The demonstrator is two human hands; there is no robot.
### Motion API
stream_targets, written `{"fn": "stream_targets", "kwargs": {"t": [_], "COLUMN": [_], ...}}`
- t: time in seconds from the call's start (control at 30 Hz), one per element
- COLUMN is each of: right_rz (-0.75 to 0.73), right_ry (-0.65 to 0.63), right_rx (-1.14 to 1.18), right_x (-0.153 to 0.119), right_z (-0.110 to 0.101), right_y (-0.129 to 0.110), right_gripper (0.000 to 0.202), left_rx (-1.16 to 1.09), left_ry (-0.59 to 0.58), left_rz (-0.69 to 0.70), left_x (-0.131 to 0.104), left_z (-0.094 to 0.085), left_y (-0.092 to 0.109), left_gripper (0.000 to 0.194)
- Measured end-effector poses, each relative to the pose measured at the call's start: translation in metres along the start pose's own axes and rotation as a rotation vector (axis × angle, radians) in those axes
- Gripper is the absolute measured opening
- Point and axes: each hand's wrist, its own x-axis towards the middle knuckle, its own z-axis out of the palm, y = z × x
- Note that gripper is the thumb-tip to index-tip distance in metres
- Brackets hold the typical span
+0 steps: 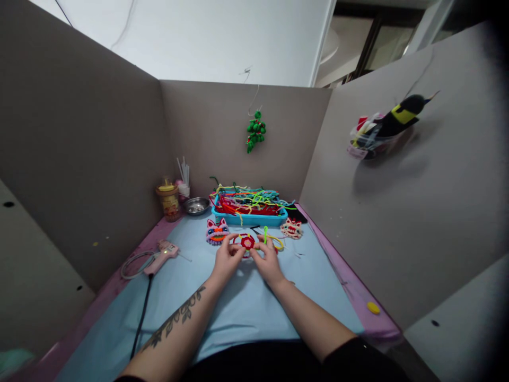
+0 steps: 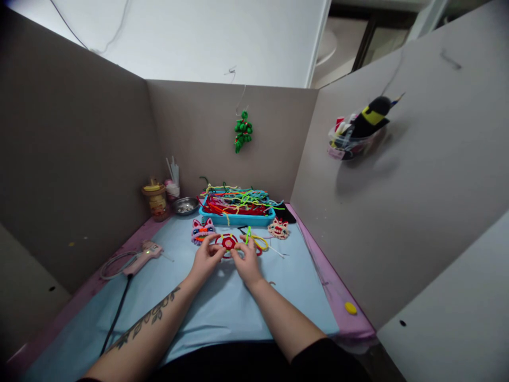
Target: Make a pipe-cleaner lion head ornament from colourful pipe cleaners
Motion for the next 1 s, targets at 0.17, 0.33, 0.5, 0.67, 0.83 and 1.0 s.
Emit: {"fn": "stream_targets", "kwargs": {"t": [0.17,0.33,0.5,0.67,0.83,1.0], "right_rz": [-0.004,0.003,0.020,0.022,-0.095,-0.294], "right_ry": [0.009,0.005,0.054,0.076,0.184,0.146], "right_rx": [0.009,-0.007,-0.023,-0.018,-0.099,-0.319], "right_x": [-0.0002,-0.0002,0.0008,0.0010,-0.0015,-0.0047], "right_z": [0.0010,0.0009,-0.0002,0.0003,-0.0016,-0.0026], "right_y": [0.0009,0.0003,-0.0010,-0.0011,-0.0018,-0.0078], "right_gripper": [0.012,0.011,0.011,0.009,0.030,0.009], "left_rx": [0.008,0.019,0.035,0.041,0.014,0.023], "left_ry": [0.014,0.017,-0.003,-0.002,0.046,0.035], "left_rz": [-0.001,-0.004,-0.013,-0.020,-0.041,-0.039], "left_x": [0.0000,0.0010,0.0006,-0.0002,-0.0002,-0.0013], "left_z": [0.0006,0.0008,0.0009,0.0013,0.0014,0.0013], "left_y": [-0.0003,-0.0032,-0.0051,-0.0029,0.0017,0.0017], "left_gripper": [0.048,0.048,0.049,0.041,0.038,0.036]}}
